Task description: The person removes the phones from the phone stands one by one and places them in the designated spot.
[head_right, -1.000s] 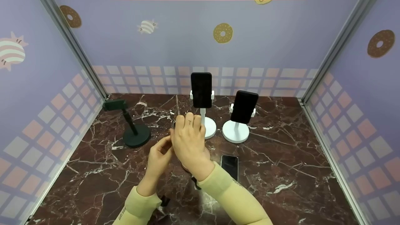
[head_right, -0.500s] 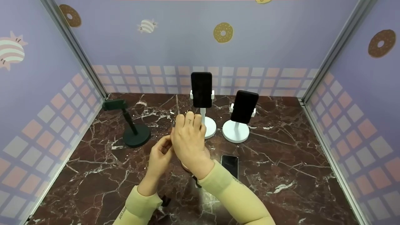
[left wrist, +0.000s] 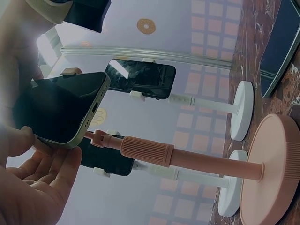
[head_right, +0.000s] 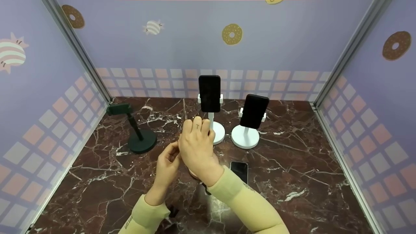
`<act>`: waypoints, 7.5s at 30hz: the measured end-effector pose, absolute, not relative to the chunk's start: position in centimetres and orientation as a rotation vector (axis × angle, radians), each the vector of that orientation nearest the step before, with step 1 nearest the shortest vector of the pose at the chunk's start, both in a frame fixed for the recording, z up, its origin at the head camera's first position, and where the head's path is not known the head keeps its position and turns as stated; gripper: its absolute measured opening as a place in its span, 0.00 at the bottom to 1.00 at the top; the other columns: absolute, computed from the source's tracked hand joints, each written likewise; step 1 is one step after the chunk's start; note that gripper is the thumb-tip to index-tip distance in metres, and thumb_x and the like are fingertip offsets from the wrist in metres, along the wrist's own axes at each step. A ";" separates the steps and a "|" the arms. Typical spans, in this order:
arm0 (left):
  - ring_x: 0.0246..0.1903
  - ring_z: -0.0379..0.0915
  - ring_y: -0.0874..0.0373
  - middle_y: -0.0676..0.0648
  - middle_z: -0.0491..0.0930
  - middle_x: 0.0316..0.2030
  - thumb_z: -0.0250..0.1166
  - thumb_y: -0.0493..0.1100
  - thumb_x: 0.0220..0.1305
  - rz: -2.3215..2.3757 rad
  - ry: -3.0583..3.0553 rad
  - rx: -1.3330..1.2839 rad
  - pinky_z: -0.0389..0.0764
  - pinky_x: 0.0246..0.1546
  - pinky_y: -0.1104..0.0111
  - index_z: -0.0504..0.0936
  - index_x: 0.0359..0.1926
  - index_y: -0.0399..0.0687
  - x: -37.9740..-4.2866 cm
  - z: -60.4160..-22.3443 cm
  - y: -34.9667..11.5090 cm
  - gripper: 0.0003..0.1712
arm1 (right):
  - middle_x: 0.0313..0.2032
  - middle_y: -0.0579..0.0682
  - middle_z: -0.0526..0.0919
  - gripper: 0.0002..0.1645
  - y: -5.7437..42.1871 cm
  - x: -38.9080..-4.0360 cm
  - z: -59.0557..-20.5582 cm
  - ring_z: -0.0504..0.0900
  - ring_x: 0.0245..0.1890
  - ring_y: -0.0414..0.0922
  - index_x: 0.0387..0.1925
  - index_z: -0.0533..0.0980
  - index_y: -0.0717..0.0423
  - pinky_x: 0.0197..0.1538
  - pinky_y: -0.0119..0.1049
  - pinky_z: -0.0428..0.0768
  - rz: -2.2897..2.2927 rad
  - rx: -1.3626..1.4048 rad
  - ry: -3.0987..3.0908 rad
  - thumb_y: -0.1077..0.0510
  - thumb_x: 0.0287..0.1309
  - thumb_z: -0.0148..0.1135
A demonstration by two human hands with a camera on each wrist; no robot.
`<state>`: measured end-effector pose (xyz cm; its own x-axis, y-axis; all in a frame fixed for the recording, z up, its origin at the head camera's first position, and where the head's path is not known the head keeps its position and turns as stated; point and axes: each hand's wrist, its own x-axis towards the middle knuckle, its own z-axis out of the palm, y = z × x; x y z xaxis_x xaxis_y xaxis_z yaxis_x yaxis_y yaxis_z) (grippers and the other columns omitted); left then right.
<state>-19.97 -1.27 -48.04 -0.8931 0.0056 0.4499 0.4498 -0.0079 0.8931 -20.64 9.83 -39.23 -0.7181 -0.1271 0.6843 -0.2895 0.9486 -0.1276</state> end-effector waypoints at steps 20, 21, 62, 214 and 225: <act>0.47 0.82 0.60 0.30 0.83 0.47 0.65 0.32 0.70 -2.044 -1.920 -0.497 0.84 0.52 0.69 0.79 0.53 0.26 -20.1 -47.9 -1.6 0.14 | 0.43 0.63 0.71 0.22 10.3 -20.7 -39.2 0.65 0.50 0.63 0.43 0.68 0.62 0.38 0.53 0.70 0.352 0.342 -2.388 0.58 0.54 0.71; 0.47 0.82 0.61 0.30 0.83 0.47 0.65 0.32 0.70 -2.053 -1.919 -0.497 0.84 0.52 0.69 0.79 0.53 0.26 -20.1 -47.9 -1.7 0.14 | 0.43 0.63 0.71 0.22 10.3 -20.7 -39.1 0.65 0.50 0.63 0.43 0.68 0.62 0.38 0.53 0.70 0.358 0.345 -2.390 0.58 0.54 0.71; 0.47 0.81 0.66 0.28 0.82 0.47 0.64 0.29 0.69 -2.090 -1.896 -0.570 0.84 0.52 0.70 0.78 0.54 0.26 -20.4 -48.1 -1.9 0.15 | 0.44 0.62 0.71 0.22 11.2 -20.7 -38.9 0.64 0.51 0.63 0.43 0.68 0.61 0.38 0.54 0.70 0.459 0.392 -2.422 0.57 0.55 0.70; 0.43 0.84 0.61 0.29 0.82 0.47 0.66 0.31 0.68 -2.186 -1.911 -0.454 0.85 0.52 0.69 0.79 0.54 0.25 -20.7 -48.1 -1.9 0.16 | 0.33 0.61 0.67 0.16 15.8 -21.2 -34.8 0.59 0.41 0.59 0.35 0.66 0.65 0.54 0.42 0.54 0.955 0.619 -1.852 0.64 0.52 0.65; 0.43 0.84 0.63 0.29 0.83 0.48 0.65 0.31 0.69 -2.180 -1.905 -0.477 0.85 0.53 0.69 0.79 0.54 0.26 -20.7 -48.3 -2.0 0.15 | 0.32 0.61 0.66 0.16 17.4 -21.2 -35.3 0.57 0.39 0.55 0.35 0.65 0.65 0.53 0.43 0.51 0.938 0.591 -1.846 0.64 0.51 0.64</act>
<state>-20.67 -1.99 -48.28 -0.9261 0.0558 0.3731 0.3623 -0.1447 0.9208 -21.22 17.43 -35.29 -0.4338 -0.0007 0.9010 -0.7283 0.5890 -0.3502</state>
